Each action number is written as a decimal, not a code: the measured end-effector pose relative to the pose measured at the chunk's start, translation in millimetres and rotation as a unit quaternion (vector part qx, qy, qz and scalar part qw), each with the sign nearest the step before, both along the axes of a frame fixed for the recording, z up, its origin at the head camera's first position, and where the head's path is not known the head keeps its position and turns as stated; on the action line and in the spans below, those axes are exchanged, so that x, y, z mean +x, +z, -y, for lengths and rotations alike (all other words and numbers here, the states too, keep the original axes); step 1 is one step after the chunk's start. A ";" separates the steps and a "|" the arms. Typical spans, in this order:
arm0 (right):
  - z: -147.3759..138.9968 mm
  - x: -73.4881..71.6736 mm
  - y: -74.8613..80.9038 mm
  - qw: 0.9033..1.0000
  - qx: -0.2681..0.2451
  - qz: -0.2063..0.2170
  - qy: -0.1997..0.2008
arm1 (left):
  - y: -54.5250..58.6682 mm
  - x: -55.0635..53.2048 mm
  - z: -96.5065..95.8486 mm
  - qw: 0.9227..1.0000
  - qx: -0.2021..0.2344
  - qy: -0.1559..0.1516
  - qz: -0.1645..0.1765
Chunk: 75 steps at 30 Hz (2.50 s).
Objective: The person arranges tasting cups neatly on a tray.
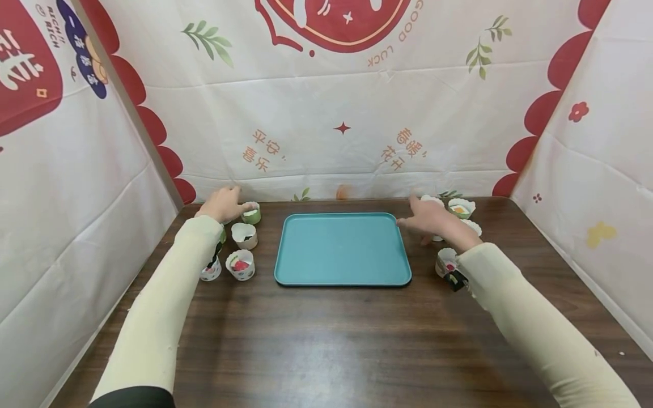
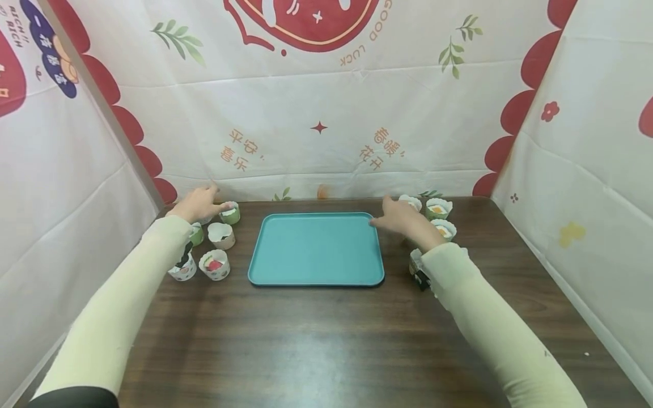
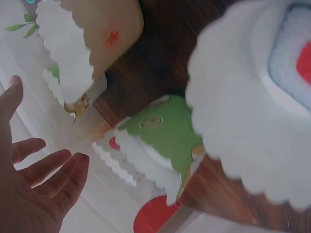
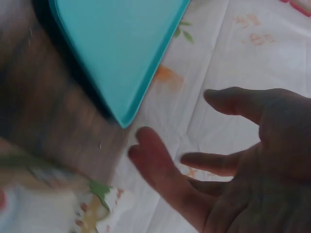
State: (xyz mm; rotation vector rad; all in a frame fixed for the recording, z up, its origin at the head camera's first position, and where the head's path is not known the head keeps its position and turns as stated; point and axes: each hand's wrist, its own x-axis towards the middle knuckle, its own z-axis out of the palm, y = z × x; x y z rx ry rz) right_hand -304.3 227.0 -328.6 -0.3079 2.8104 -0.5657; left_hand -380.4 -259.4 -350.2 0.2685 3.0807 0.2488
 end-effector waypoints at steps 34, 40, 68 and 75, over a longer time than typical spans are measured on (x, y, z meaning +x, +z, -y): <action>17.0 29.5 -64.1 0.997 -0.015 0.002 -0.069 | -20.5 -2.0 -18.5 0.997 -0.003 0.023 0.069; 19.5 29.7 -63.1 0.998 -0.003 0.010 -0.069 | -16.6 0.9 -21.8 0.995 0.012 0.039 0.085; 19.3 32.0 -66.2 0.997 -0.007 0.004 -0.071 | -16.8 -3.3 -13.2 0.989 0.144 0.022 -0.028; 19.3 31.1 -66.4 0.997 -0.001 0.013 -0.076 | -7.9 2.6 -28.2 0.978 0.207 0.017 -0.029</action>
